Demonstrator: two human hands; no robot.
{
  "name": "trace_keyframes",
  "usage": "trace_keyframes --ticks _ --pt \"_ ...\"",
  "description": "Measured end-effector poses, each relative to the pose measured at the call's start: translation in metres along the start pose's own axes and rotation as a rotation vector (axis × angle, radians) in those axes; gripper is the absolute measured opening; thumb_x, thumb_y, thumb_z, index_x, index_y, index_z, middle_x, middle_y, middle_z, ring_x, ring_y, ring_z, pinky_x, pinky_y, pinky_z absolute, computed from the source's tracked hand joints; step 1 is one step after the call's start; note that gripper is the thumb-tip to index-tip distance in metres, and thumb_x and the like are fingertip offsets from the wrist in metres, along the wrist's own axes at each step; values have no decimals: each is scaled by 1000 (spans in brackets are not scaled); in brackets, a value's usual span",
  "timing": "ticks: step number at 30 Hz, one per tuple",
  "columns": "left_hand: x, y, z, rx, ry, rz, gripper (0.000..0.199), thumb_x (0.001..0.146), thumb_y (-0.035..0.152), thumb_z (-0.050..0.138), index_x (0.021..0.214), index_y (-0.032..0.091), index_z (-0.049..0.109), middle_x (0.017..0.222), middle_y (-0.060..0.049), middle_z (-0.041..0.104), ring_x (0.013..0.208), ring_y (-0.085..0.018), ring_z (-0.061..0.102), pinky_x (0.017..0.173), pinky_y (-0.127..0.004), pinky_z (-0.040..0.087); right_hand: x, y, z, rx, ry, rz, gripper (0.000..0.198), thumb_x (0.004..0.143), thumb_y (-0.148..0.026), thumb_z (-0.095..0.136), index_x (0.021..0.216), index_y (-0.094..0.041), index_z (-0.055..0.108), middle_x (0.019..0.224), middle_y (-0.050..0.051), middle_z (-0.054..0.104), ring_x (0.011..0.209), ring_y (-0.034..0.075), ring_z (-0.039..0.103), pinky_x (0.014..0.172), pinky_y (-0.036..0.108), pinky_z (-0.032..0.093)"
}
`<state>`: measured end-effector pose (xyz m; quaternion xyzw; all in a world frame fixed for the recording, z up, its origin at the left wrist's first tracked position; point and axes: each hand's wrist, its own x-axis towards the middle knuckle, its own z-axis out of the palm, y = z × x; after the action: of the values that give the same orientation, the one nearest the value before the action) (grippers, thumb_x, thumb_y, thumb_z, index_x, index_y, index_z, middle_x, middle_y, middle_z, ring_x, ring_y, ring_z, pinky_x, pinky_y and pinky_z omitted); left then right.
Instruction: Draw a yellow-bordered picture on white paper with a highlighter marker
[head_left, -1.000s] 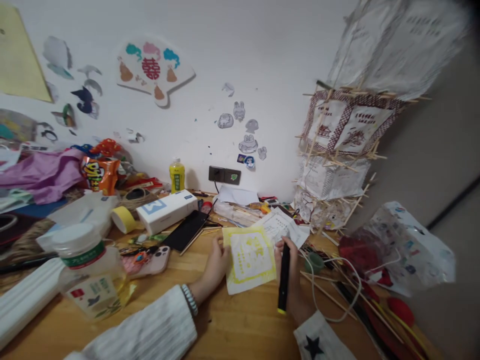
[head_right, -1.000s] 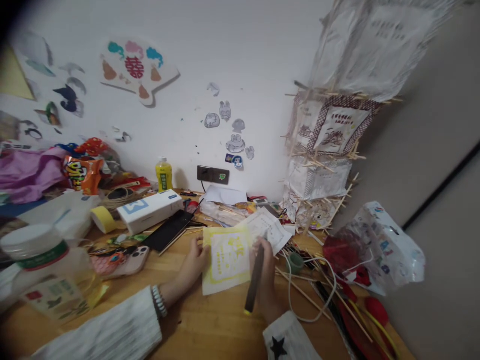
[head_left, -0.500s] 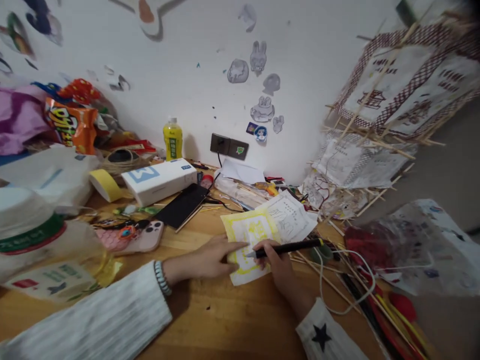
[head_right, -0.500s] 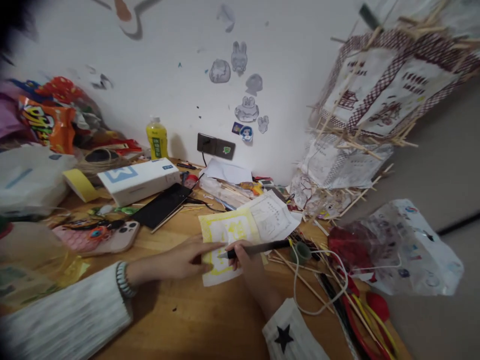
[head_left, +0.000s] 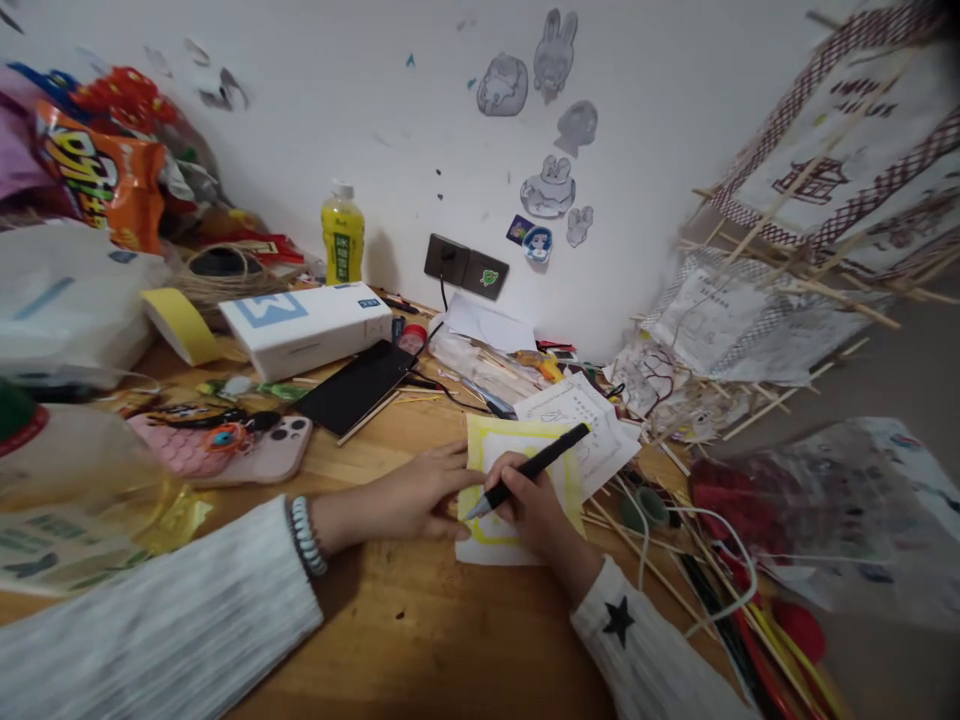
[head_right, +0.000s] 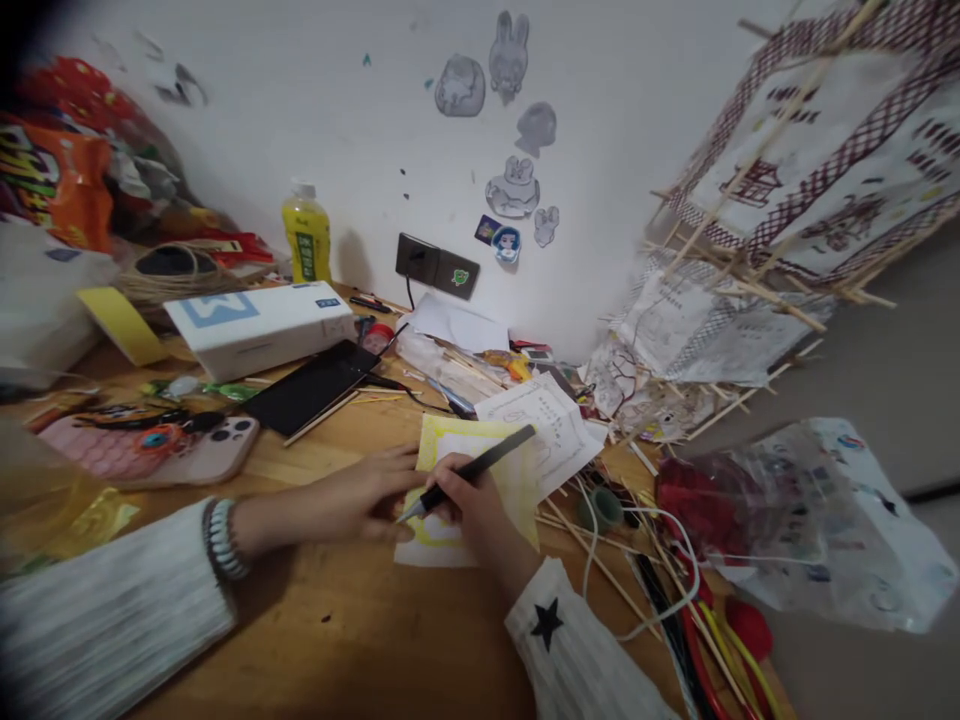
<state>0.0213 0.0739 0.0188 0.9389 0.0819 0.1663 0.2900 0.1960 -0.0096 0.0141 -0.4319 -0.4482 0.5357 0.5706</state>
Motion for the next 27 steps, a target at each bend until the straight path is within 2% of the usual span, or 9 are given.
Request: trace_keyframes --ticks 2,4,8,14,18,22,27 --pt "0 -1 1 74 5 1 56 79 24 69 132 22 55 143 -10 47 136 -31 33 112 -45 28 1 3 0 26 -58 41 37 70 -54 68 68 -17 62 44 -5 50 33 8 42 33 19 29" --pt "0 -1 1 90 -2 -12 53 79 18 63 131 23 56 142 -9 49 137 -33 31 111 -50 28 -1 6 -3 23 -49 40 36 74 -52 64 69 -17 62 45 -3 54 35 9 46 35 19 32" --pt "-2 -1 -2 143 -40 -12 63 69 18 65 131 23 57 145 -11 45 137 -38 31 110 -54 28 -6 8 -7 -134 18 11 34 78 -47 59 62 -17 58 42 -4 49 34 7 41 36 19 29" --pt "-2 -2 -3 184 -102 -32 68 68 20 63 135 24 53 148 -11 41 137 -39 31 111 -54 26 -13 6 -3 -375 -29 -29 27 77 -40 59 60 -19 55 48 -5 46 43 8 40 41 20 31" --pt "-1 2 -5 194 -152 -74 73 67 19 63 139 24 49 147 -10 43 136 -40 32 111 -53 27 -14 7 -2 -411 -85 -17 25 77 -38 59 61 -20 55 49 -5 47 43 9 41 42 21 32" --pt "-1 5 -8 186 -187 -92 76 67 16 63 141 26 46 152 -8 35 139 -39 27 111 -51 26 -15 9 -5 -452 -137 0 25 78 -38 59 63 -19 56 48 -5 49 43 9 43 43 21 34" --pt "-1 6 -9 201 -184 -92 75 69 18 61 141 27 46 152 -8 35 139 -38 27 110 -52 26 -16 14 -9 -473 -181 -42 26 81 -38 59 64 -20 55 52 -4 51 46 9 46 44 21 36"
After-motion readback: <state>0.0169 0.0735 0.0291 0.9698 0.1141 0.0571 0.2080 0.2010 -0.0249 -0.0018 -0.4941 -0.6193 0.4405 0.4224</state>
